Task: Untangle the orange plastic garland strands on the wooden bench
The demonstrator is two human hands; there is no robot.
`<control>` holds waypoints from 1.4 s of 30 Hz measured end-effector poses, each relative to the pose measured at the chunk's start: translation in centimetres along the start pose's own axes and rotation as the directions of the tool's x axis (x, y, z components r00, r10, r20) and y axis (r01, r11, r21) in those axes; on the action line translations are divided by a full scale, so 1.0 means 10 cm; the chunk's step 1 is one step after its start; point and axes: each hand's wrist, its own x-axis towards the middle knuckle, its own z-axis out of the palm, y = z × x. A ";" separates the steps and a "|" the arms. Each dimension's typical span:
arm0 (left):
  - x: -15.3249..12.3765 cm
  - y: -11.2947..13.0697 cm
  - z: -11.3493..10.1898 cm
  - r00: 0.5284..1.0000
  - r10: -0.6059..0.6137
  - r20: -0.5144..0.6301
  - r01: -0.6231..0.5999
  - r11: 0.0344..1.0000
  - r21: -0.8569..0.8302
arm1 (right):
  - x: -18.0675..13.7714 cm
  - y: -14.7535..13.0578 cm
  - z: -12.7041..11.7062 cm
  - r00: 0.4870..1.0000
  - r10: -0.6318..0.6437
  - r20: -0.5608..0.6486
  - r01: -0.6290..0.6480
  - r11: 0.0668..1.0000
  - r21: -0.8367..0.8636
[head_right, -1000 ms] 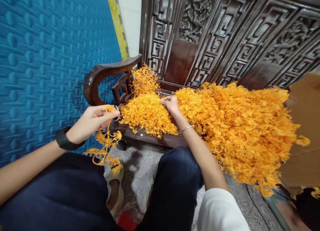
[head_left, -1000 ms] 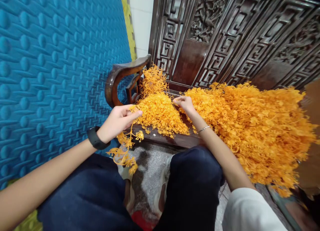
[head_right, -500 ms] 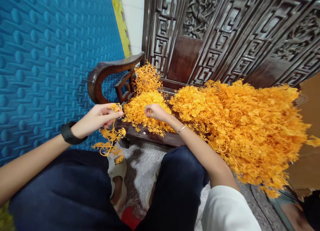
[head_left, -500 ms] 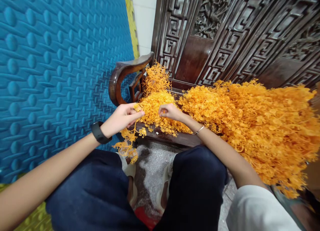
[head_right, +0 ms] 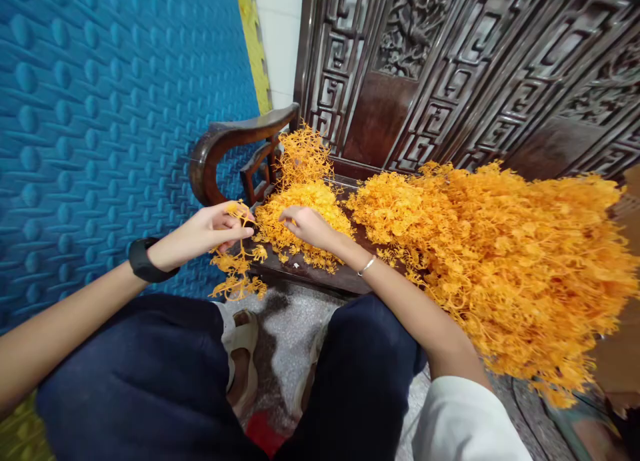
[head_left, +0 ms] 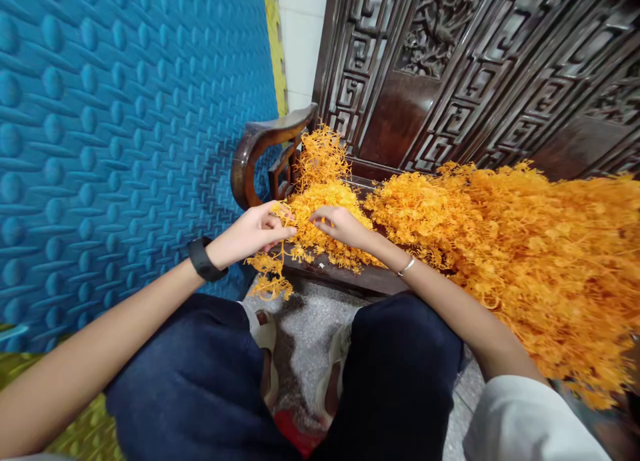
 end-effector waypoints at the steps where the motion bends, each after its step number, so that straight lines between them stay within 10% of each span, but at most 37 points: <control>1: 0.00 -0.01 -0.01 1.000 0.005 0.014 -0.005 1.000 -0.003 | 0.00 -0.07 -0.05 0.996 0.025 -0.086 -0.011 0.988 0.154; 7: 0.01 -0.02 0.00 0.999 0.043 0.025 -0.042 0.999 -0.030 | -0.02 -0.49 -0.18 0.987 0.119 -0.110 -0.024 0.778 0.628; 19: 0.01 0.02 0.10 0.980 0.010 0.199 -0.029 0.995 0.091 | -0.06 -0.71 -0.24 0.964 -0.175 -0.198 0.240 0.895 0.375; 25: 0.02 0.05 0.09 0.996 0.001 0.088 0.000 1.000 -0.014 | -0.01 -0.65 -0.14 0.973 0.096 -0.210 0.084 0.700 0.709; 32: 0.08 0.08 0.11 0.996 -0.064 -0.061 0.057 0.991 -0.119 | 0.14 -0.63 -0.03 0.868 0.481 -0.122 -0.110 0.427 0.897; 39: 0.16 0.18 0.16 0.991 -0.089 -0.099 0.071 0.981 -0.179 | 0.26 -0.69 -0.10 0.804 0.572 -0.162 -0.093 0.390 0.916; 42: 0.04 0.22 0.20 0.991 -0.129 -0.027 0.123 0.981 -0.150 | 0.24 -0.36 -0.40 0.698 0.682 -0.217 -0.044 0.343 0.938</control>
